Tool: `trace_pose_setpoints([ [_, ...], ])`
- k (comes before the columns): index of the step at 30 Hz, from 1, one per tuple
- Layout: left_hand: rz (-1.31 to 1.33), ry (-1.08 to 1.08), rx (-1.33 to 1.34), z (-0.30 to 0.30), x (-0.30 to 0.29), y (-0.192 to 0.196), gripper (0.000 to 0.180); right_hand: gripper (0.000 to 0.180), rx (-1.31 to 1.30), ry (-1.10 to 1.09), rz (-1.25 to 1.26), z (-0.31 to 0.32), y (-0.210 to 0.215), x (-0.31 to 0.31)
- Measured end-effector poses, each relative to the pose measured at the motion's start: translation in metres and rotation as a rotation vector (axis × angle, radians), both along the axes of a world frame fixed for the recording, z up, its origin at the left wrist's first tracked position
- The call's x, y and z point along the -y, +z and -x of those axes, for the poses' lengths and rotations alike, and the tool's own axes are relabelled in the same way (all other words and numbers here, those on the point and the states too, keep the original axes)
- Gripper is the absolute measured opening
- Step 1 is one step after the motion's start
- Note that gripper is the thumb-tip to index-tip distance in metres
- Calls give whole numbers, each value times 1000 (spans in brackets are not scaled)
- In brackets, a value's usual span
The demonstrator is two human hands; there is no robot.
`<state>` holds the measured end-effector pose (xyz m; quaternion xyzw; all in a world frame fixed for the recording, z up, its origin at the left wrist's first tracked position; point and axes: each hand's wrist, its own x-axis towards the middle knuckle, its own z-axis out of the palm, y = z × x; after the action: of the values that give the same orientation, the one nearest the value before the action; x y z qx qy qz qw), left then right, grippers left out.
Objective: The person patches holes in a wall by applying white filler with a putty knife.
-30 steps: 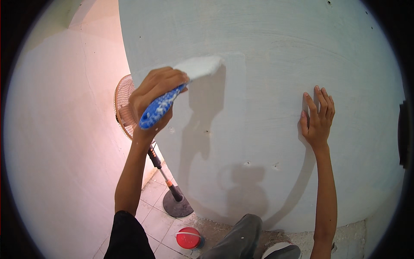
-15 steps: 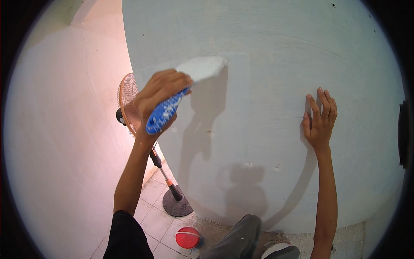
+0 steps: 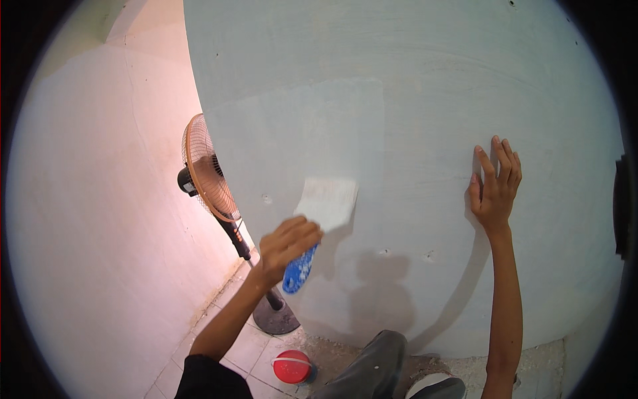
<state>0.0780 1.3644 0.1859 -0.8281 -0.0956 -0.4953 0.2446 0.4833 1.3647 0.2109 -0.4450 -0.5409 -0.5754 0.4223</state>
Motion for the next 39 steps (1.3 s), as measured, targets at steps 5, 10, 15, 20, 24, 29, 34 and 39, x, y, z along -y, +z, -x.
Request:
trace_pose_setpoints([
  [5,38,2,53,-4,21,18,25,55,-5,-14,17,-2,-5,-1],
  [10,-152,43,102,-20,31,90,28,55,-5,-13,11,-1,-5,-1],
  [15,-371,9,166,-49,27,138,22,54,-14,-1,20,-1,-6,-2],
  [20,-400,-29,165,-71,13,147,24,53,-14,0,24,-2,-6,0],
  [24,-412,-65,156,-76,-15,126,23,52,-23,32,10,3,-4,-3],
  [29,-285,-85,68,-80,-23,55,27,52,-15,11,11,-6,-7,-3],
  [34,-124,12,-58,-59,9,-16,24,52,-11,11,4,-4,-4,-2],
  [39,-103,-22,-72,-57,30,20,22,50,-16,13,15,-3,-7,-2],
])
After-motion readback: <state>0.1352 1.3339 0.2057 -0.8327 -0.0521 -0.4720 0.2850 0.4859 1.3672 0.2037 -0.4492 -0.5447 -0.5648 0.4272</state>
